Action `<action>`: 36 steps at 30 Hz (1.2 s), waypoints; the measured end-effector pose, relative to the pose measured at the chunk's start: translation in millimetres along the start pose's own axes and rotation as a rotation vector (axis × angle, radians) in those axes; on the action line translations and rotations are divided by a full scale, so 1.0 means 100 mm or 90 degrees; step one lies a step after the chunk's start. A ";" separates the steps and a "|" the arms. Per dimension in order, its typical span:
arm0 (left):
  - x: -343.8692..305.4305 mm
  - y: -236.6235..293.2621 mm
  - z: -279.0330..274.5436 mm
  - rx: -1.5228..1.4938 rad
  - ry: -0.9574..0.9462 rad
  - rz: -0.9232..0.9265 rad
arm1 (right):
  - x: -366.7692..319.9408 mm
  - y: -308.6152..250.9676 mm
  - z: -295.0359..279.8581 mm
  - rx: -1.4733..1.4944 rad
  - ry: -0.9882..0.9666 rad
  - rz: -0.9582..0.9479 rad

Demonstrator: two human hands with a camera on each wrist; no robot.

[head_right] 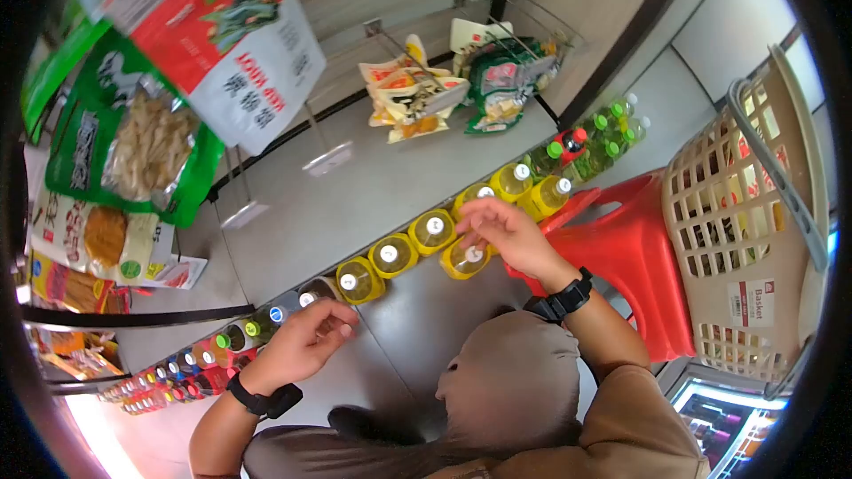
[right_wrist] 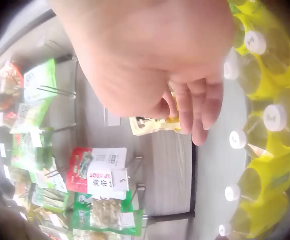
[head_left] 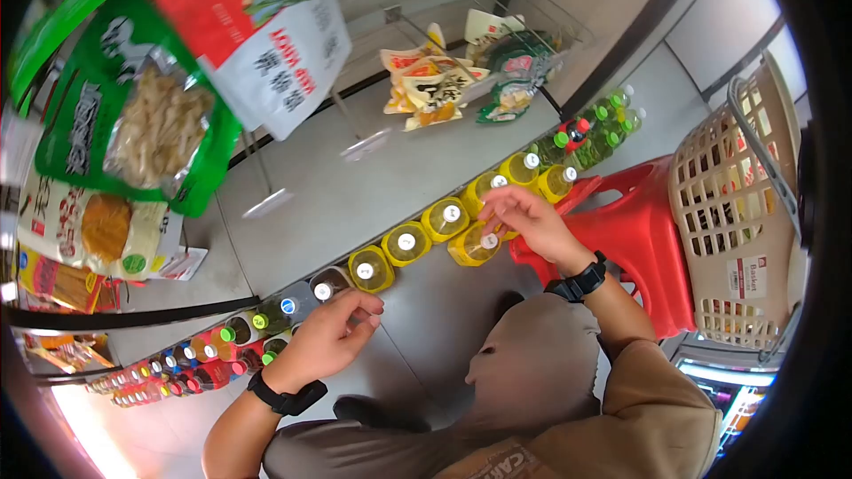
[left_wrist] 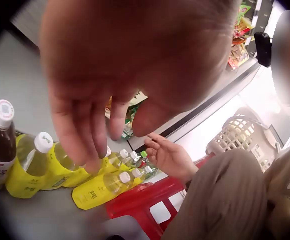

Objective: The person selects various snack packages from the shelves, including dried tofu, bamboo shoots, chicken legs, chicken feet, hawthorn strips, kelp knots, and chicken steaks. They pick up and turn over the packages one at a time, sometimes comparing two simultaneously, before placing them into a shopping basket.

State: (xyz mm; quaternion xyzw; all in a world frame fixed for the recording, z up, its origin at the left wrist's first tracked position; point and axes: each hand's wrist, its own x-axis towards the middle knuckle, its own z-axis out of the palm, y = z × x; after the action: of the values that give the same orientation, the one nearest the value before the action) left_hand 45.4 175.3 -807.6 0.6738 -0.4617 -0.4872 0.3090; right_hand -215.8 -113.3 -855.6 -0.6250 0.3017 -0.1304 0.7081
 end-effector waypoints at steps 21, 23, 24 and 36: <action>2.79 0.22 0.22 0.117 0.420 0.054 | -0.06 0.13 -0.94 0.179 0.239 -0.123; 3.00 0.24 0.16 0.024 0.492 0.071 | -0.03 0.14 -0.88 0.204 0.233 -0.111; 3.11 0.21 0.10 0.024 0.495 0.069 | 0.00 0.17 -0.83 0.205 0.206 -0.103; 3.38 0.50 0.02 -0.241 0.389 0.085 | 0.48 0.28 -0.35 0.206 -0.006 -0.032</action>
State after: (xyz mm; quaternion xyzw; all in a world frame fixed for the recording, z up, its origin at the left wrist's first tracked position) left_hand 60.9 -156.0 -891.1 0.6877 -0.2924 -0.3188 0.5830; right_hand -204.1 -163.7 -896.5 -0.5106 0.2580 -0.1918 0.7975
